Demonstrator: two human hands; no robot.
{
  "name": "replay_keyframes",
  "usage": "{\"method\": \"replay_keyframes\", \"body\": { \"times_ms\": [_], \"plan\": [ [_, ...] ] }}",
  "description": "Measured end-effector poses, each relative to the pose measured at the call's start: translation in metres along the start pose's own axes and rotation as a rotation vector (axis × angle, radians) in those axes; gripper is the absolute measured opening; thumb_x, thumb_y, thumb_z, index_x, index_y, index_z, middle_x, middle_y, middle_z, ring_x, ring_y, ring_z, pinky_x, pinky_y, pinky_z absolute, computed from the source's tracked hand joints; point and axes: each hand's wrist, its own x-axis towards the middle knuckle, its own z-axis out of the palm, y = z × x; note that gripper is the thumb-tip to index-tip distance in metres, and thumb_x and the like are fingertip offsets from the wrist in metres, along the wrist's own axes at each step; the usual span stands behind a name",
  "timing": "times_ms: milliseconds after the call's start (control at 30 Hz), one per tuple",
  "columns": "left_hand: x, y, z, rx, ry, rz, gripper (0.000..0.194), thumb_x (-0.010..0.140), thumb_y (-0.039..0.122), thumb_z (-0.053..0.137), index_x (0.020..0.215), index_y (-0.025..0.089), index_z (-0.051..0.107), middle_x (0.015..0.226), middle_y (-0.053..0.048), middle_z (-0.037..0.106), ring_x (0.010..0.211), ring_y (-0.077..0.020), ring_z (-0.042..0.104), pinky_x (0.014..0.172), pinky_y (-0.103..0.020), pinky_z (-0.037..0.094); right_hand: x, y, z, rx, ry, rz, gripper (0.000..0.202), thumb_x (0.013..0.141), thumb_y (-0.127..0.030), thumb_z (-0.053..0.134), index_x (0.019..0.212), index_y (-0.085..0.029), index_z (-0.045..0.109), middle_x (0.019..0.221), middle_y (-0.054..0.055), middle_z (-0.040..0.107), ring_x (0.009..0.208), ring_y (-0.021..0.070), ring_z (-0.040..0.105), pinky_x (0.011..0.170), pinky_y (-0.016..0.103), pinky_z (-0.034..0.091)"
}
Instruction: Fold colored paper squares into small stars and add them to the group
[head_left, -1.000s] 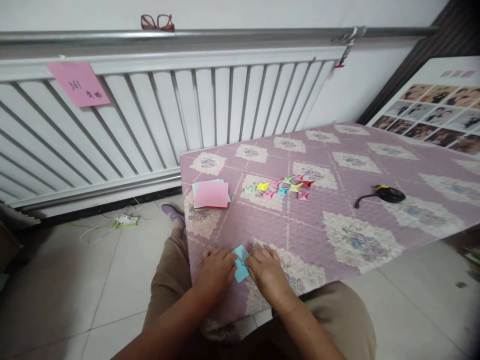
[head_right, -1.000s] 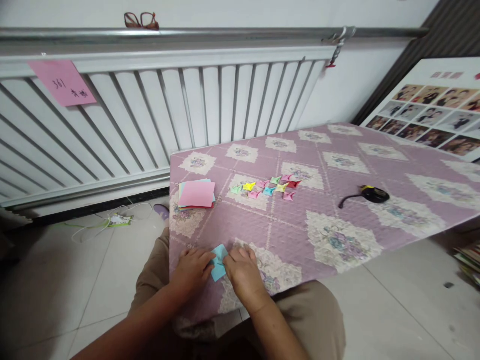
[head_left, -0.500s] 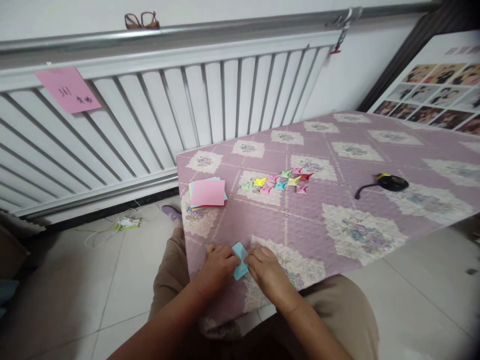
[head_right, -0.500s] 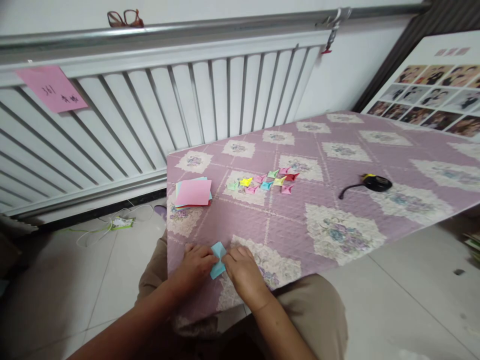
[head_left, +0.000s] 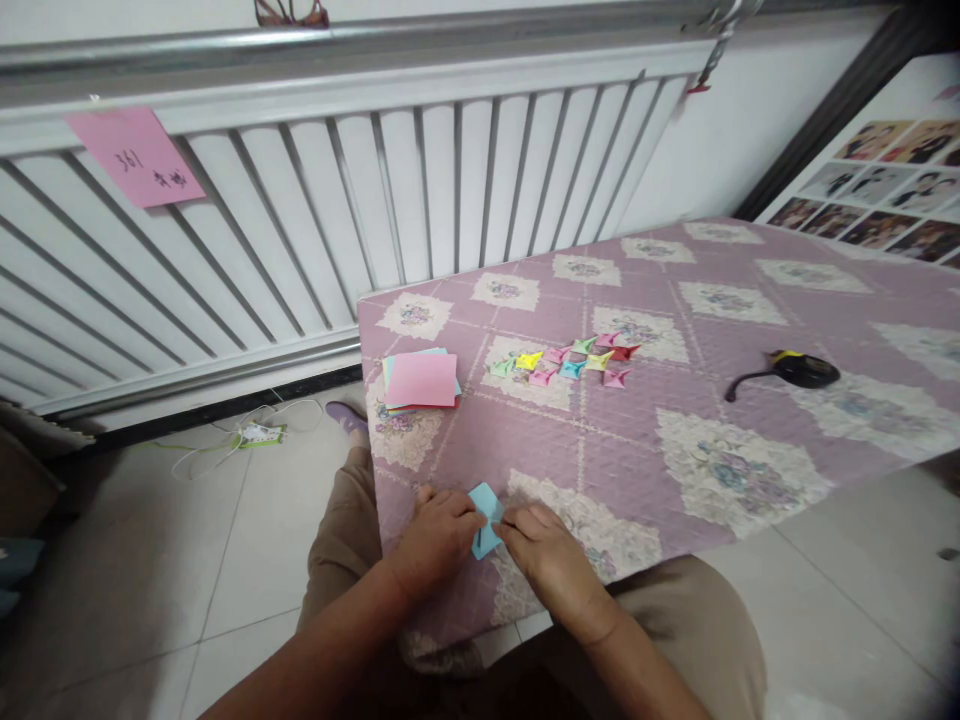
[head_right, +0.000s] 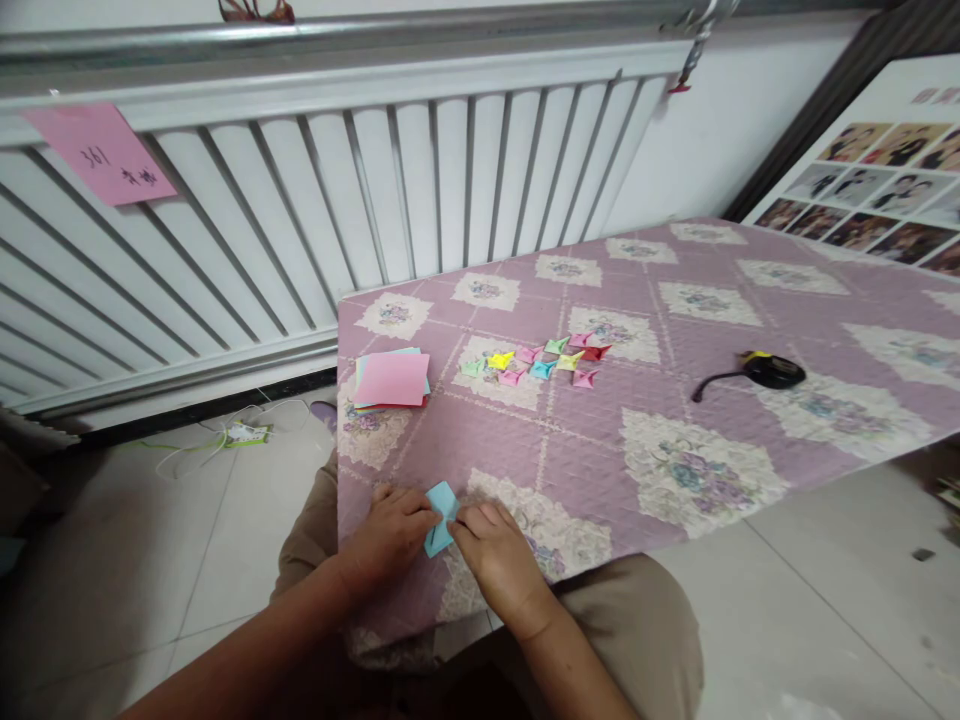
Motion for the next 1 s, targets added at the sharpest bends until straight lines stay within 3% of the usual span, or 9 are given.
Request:
{"method": "replay_keyframes", "body": {
  "times_ms": [267,600,833,1000],
  "plan": [
    [-0.001,0.001,-0.004,-0.040,0.018,0.004,0.014,0.091,0.032,0.054,0.096,0.023,0.064,0.099,-0.001,0.062,0.096,-0.0192,0.051,0.086,-0.037,0.028,0.003,-0.004,-0.007,-0.018,-0.036,-0.017,0.016,0.092,-0.019,0.052,0.102,-0.021,0.065,0.090,0.003,0.064,0.084,0.0166,0.054,0.081,0.032,0.042],
    [-0.003,0.001,-0.004,-0.076,0.025,0.018,0.017,0.088,0.033,0.059,0.102,0.026,0.062,0.102,-0.002,0.060,0.098,-0.0203,0.050,0.085,-0.038,0.027,0.000,-0.002,-0.004,-0.051,-0.015,-0.035,0.019,0.093,-0.019,0.049,0.104,-0.021,0.065,0.090,0.003,0.064,0.085,0.0175,0.053,0.085,0.035,0.040],
    [-0.003,0.000,-0.004,-0.079,-0.008,0.016,0.022,0.086,0.034,0.061,0.106,0.027,0.061,0.103,-0.003,0.060,0.099,-0.0214,0.050,0.085,-0.038,0.028,-0.001,-0.003,-0.011,0.034,-0.006,0.021,0.024,0.092,-0.017,0.050,0.110,-0.025,0.064,0.094,0.003,0.066,0.088,0.0179,0.056,0.084,0.035,0.044],
    [-0.003,0.000,-0.002,-0.064,-0.031,0.003,0.020,0.086,0.033,0.061,0.105,0.027,0.061,0.105,-0.001,0.059,0.101,-0.0208,0.049,0.086,-0.037,0.029,-0.006,-0.012,-0.009,0.008,0.048,0.076,0.027,0.091,-0.021,0.050,0.115,-0.022,0.061,0.103,0.007,0.066,0.094,0.0206,0.058,0.087,0.039,0.046]
  ]
}}
